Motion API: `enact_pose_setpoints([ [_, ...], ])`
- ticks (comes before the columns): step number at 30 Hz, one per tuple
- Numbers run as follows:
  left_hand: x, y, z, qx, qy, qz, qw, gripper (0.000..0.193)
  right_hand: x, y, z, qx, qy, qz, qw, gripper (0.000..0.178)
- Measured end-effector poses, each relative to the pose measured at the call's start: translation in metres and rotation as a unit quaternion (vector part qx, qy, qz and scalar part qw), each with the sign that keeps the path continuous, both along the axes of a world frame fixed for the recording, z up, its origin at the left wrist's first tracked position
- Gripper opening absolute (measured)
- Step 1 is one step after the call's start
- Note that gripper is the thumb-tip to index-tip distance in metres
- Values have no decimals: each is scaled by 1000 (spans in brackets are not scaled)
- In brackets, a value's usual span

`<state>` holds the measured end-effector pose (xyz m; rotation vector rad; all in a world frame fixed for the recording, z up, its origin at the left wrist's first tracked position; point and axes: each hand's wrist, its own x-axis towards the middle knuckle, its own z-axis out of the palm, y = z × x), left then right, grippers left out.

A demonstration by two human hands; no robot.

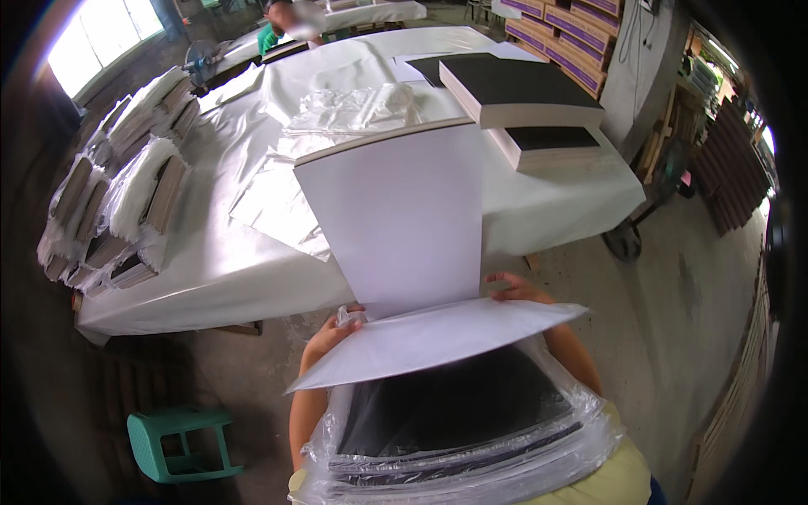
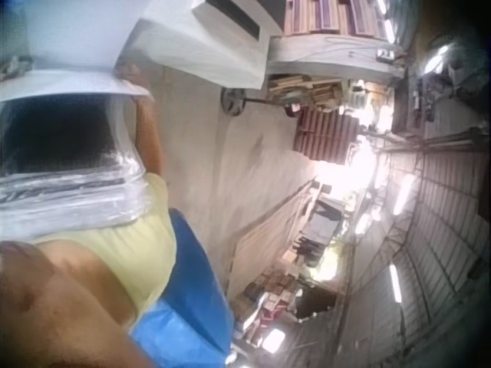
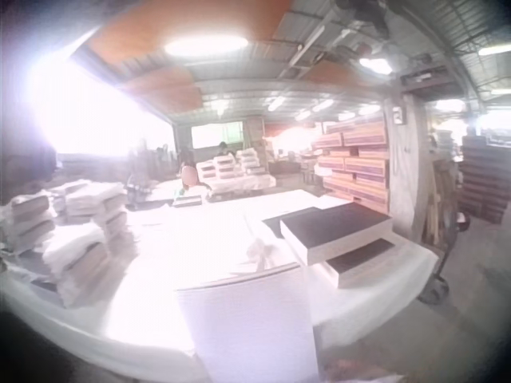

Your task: The person wraps black paper products in plastic film by hand, pulling the film around each item and tucking it underneath while working at a table.

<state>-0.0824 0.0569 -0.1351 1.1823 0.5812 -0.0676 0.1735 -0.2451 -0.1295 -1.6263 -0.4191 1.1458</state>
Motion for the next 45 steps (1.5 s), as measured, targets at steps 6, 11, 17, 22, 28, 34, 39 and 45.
enact_pose_setpoints([
  [6,1,-12,-70,-2,126,157,979,36,-4,10,-87,-2,41,-107,993,36],
  [11,8,-2,-112,82,111,198,970,41,-1,21,-123,11,-70,-119,990,34],
  [17,-8,38,-79,416,105,103,897,50,16,17,-89,-72,-113,-142,981,29],
  [22,-9,33,84,210,-205,24,956,99,38,25,54,123,-169,7,978,18],
  [28,58,-41,164,100,-329,89,935,116,-49,118,175,341,-334,187,859,34],
  [34,76,-70,139,123,-374,111,912,70,-68,137,146,441,-35,3,897,13],
  [39,70,-76,137,-44,-322,291,900,23,-59,128,139,460,25,-102,882,12],
  [45,65,-61,132,198,-491,162,833,15,-72,128,148,400,-156,-110,896,14],
])
